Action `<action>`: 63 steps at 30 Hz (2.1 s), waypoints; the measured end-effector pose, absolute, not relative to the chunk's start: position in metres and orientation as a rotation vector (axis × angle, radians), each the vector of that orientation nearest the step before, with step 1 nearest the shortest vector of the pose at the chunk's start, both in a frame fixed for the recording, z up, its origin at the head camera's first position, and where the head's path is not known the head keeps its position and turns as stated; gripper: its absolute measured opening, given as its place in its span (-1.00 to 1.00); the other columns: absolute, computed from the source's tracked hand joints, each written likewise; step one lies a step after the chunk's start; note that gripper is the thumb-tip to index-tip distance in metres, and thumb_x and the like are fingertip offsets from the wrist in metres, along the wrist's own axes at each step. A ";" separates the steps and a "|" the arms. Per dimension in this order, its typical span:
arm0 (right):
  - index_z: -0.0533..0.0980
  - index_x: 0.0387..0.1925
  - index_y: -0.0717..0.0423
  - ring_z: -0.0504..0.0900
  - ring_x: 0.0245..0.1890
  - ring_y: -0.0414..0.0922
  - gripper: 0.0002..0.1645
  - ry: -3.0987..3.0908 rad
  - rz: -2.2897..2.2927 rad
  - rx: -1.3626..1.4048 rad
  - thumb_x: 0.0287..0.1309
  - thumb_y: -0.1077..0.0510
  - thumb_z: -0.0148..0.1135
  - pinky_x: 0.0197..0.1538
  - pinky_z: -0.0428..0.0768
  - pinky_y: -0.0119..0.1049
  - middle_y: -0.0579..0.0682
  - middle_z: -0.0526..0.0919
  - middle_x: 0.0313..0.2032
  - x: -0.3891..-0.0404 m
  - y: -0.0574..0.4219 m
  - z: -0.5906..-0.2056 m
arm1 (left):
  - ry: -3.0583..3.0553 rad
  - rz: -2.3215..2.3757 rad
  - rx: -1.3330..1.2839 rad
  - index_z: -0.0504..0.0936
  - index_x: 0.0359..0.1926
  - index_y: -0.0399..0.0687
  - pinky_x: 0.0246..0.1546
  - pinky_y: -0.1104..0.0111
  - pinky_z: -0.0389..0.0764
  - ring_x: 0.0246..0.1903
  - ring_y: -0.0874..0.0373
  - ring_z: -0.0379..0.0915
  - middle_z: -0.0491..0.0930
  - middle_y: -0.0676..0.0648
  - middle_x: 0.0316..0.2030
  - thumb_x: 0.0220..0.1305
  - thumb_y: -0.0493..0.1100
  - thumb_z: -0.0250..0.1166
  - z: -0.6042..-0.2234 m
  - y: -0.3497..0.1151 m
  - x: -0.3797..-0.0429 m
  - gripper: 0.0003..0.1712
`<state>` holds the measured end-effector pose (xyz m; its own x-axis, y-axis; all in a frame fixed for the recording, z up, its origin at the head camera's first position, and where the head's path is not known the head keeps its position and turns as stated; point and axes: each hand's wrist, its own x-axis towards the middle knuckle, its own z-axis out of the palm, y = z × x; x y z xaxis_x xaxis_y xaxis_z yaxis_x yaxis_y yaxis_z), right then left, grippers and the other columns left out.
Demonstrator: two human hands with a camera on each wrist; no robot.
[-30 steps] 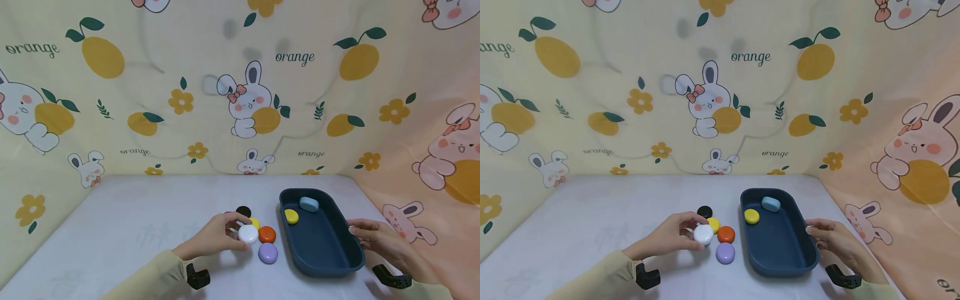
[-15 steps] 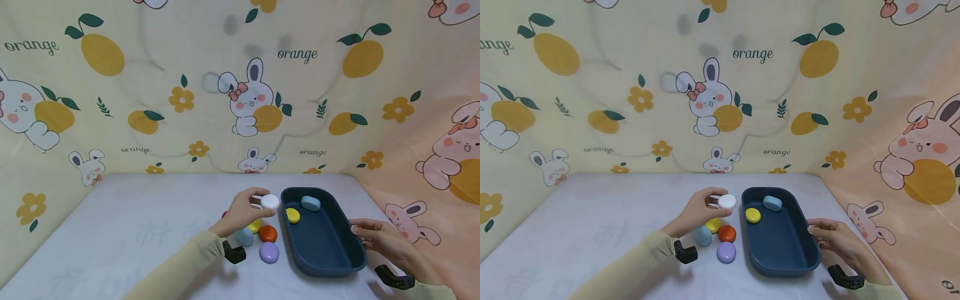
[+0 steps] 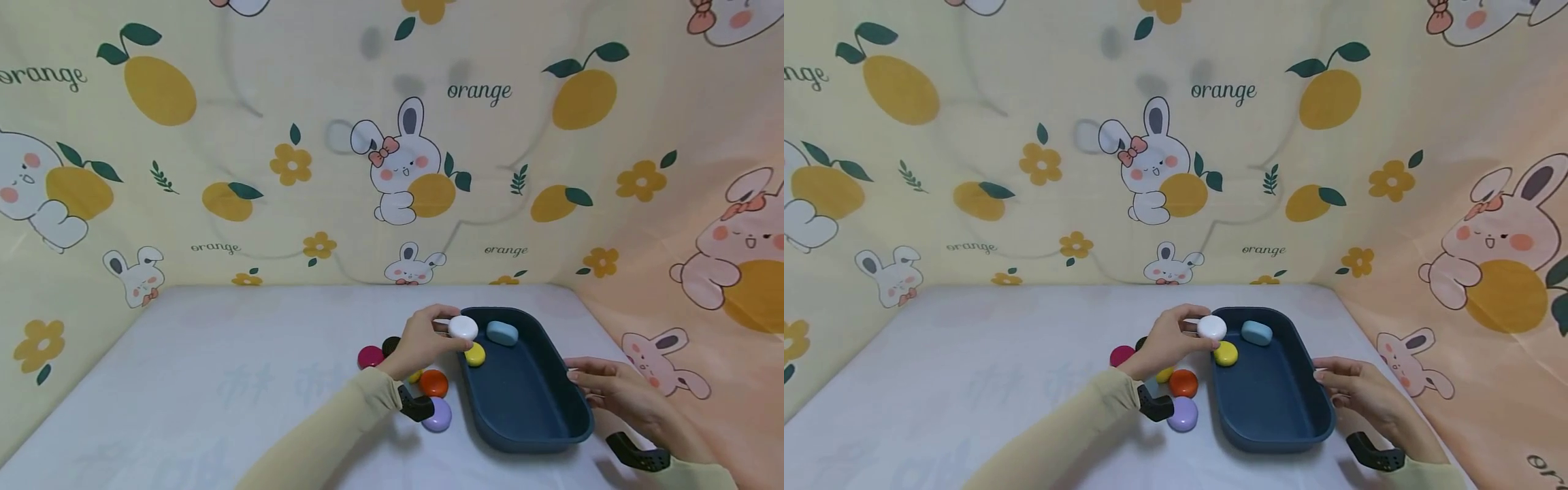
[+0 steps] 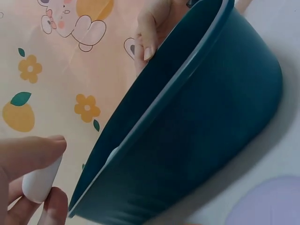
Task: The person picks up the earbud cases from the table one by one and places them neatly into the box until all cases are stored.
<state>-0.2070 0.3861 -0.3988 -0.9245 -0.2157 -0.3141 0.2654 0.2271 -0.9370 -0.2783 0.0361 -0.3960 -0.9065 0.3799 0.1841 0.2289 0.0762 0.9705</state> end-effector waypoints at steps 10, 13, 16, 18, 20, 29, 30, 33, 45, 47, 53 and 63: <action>0.52 0.18 0.17 0.55 -0.15 0.00 -0.60 2.156 -1.725 0.059 0.42 0.09 0.12 -0.06 0.55 -0.14 -0.01 0.66 -0.09 -0.207 0.387 -0.400 | 2.244 1.919 0.686 0.63 0.04 -0.09 -0.20 0.44 0.62 -0.26 0.26 0.59 0.60 0.13 -0.15 -0.01 -0.21 0.58 -0.400 0.062 -0.277 -0.46; 0.52 0.18 0.19 0.55 -0.15 0.00 -0.60 2.148 -1.730 0.074 0.42 0.09 0.13 -0.07 0.56 -0.14 0.00 0.66 -0.10 -0.207 0.387 -0.400 | 2.261 1.882 0.713 0.62 0.03 -0.09 -0.21 0.46 0.61 -0.27 0.31 0.59 0.61 0.14 -0.15 -0.01 -0.21 0.58 -0.402 0.069 -0.276 -0.47; 0.54 0.17 0.16 0.55 -0.16 0.00 -0.61 2.143 -1.734 0.080 0.42 0.09 0.13 -0.07 0.56 -0.14 -0.01 0.66 -0.10 -0.207 0.386 -0.399 | 2.288 1.849 0.742 0.63 0.03 -0.10 -0.23 0.48 0.61 -0.27 0.33 0.59 0.62 0.14 -0.15 -0.02 -0.21 0.59 -0.402 0.076 -0.274 -0.46; 0.54 0.16 0.15 0.55 -0.16 -0.01 -0.62 2.140 -1.737 0.084 0.42 0.09 0.13 -0.07 0.56 -0.15 -0.01 0.67 -0.11 -0.207 0.386 -0.399 | 2.313 1.824 0.765 0.63 0.04 -0.11 -0.25 0.50 0.60 -0.27 0.35 0.59 0.63 0.15 -0.16 -0.02 -0.19 0.59 -0.402 0.079 -0.274 -0.45; 0.55 0.16 0.15 0.55 -0.17 -0.01 -0.62 2.139 -1.742 0.091 0.41 0.09 0.14 -0.08 0.56 -0.16 -0.01 0.67 -0.11 -0.207 0.386 -0.399 | 2.332 1.806 0.782 0.63 0.03 -0.11 -0.25 0.51 0.59 -0.26 0.35 0.59 0.63 0.14 -0.15 -0.02 -0.18 0.59 -0.403 0.082 -0.274 -0.45; 0.50 0.20 0.22 0.56 -0.15 0.00 -0.54 2.179 -1.731 0.127 0.38 0.07 0.18 -0.05 0.57 -0.17 0.00 0.66 -0.07 -0.205 0.384 -0.398 | 2.361 1.706 0.995 0.55 0.13 -0.22 -0.16 0.52 0.58 -0.18 0.36 0.55 0.61 0.05 -0.06 0.07 -0.20 0.53 -0.407 0.087 -0.275 -0.41; 0.49 0.21 0.23 0.57 -0.14 0.01 -0.52 2.194 -1.725 0.137 0.37 0.06 0.20 -0.04 0.57 -0.17 0.00 0.66 -0.05 -0.204 0.383 -0.398 | 2.372 1.681 1.021 0.55 0.14 -0.23 -0.13 0.51 0.57 -0.17 0.36 0.54 0.61 0.04 -0.04 0.08 -0.20 0.53 -0.407 0.087 -0.275 -0.40; 0.47 0.23 0.25 0.57 -0.12 0.02 -0.48 2.214 -1.718 0.154 0.36 0.05 0.21 -0.02 0.57 -0.15 0.02 0.65 -0.02 -0.204 0.382 -0.398 | 2.410 1.603 1.074 0.53 0.16 -0.25 -0.08 0.48 0.56 -0.13 0.35 0.53 0.59 0.01 0.01 0.09 -0.22 0.52 -0.406 0.089 -0.275 -0.39; 0.54 0.16 0.17 0.57 -0.14 -0.01 -0.59 2.183 -1.746 0.096 0.37 0.07 0.19 -0.04 0.57 -0.18 -0.02 0.66 -0.07 -0.203 0.381 -0.397 | 2.415 1.546 1.083 0.52 0.16 -0.27 -0.11 0.52 0.56 -0.13 0.31 0.54 0.59 -0.02 0.00 0.09 -0.27 0.51 -0.402 0.089 -0.278 -0.40; 0.54 0.16 0.17 0.57 -0.15 -0.01 -0.60 2.170 -1.755 0.101 0.38 0.08 0.19 -0.05 0.58 -0.17 -0.01 0.66 -0.09 -0.204 0.381 -0.396 | 2.393 1.566 1.057 0.52 0.15 -0.29 -0.13 0.54 0.56 -0.13 0.28 0.55 0.60 -0.04 -0.02 0.10 -0.29 0.50 -0.403 0.089 -0.278 -0.41; 0.54 0.17 0.17 0.58 -0.17 -0.01 -0.59 2.169 -1.756 0.118 0.37 0.08 0.20 -0.05 0.58 -0.18 -0.01 0.67 -0.10 -0.204 0.381 -0.397 | 2.365 1.600 1.024 0.52 0.14 -0.31 -0.13 0.55 0.55 -0.12 0.21 0.57 0.61 -0.09 -0.04 0.16 -0.34 0.43 -0.403 0.088 -0.279 -0.49; 0.53 0.17 0.18 0.57 -0.19 -0.01 -0.57 2.168 -1.748 0.123 0.37 0.07 0.20 -0.07 0.59 -0.19 -0.01 0.68 -0.12 -0.204 0.380 -0.397 | 2.360 1.719 1.044 0.58 0.07 -0.16 -0.07 0.52 0.54 -0.04 0.22 0.55 0.61 0.01 -0.04 0.29 -0.28 0.35 -0.397 0.069 -0.273 -0.67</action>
